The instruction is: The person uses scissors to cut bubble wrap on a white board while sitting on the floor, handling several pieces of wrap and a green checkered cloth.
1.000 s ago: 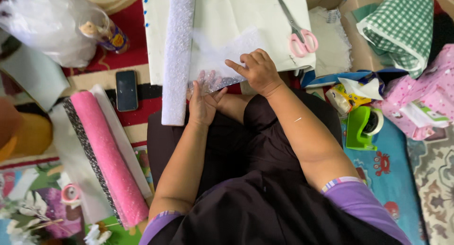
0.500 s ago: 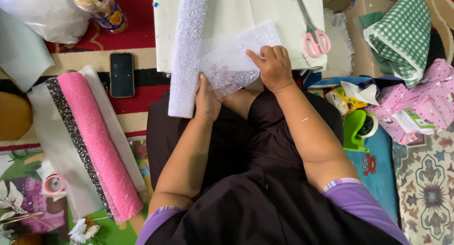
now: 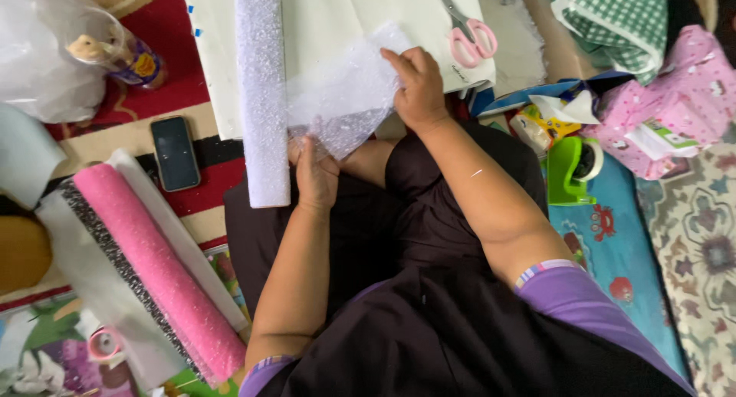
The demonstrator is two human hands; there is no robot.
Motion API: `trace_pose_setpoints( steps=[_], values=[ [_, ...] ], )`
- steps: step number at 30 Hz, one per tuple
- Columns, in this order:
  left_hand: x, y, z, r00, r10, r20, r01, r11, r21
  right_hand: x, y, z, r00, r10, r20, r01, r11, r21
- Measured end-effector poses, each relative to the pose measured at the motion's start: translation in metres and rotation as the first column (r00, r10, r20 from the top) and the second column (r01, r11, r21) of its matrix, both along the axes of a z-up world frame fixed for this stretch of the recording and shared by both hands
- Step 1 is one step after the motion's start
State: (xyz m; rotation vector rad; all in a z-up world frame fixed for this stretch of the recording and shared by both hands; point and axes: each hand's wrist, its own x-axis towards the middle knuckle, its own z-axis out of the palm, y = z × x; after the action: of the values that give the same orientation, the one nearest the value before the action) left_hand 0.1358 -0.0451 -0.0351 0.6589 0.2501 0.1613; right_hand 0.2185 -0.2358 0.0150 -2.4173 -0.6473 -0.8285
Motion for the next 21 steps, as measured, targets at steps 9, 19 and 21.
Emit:
trace_pose_setpoints(
  steps=[9,19,21],
  values=[
    [-0.001,0.001,-0.009,0.984,-0.176,0.005,0.176,0.983,-0.054,-0.015,-0.006,0.003,0.913,0.106,-0.394,-0.249,0.909,-0.334],
    [-0.002,-0.006,-0.007,0.967,-0.253,0.030,0.254,0.955,-0.152,-0.020,0.023,-0.017,0.850,0.468,-0.240,-0.496,0.865,-0.070],
    [-0.002,-0.006,-0.006,0.970,-0.243,0.015,0.242,0.957,-0.159,-0.019,0.023,-0.019,0.812,0.511,-0.281,-0.522,0.852,0.042]
  ],
)
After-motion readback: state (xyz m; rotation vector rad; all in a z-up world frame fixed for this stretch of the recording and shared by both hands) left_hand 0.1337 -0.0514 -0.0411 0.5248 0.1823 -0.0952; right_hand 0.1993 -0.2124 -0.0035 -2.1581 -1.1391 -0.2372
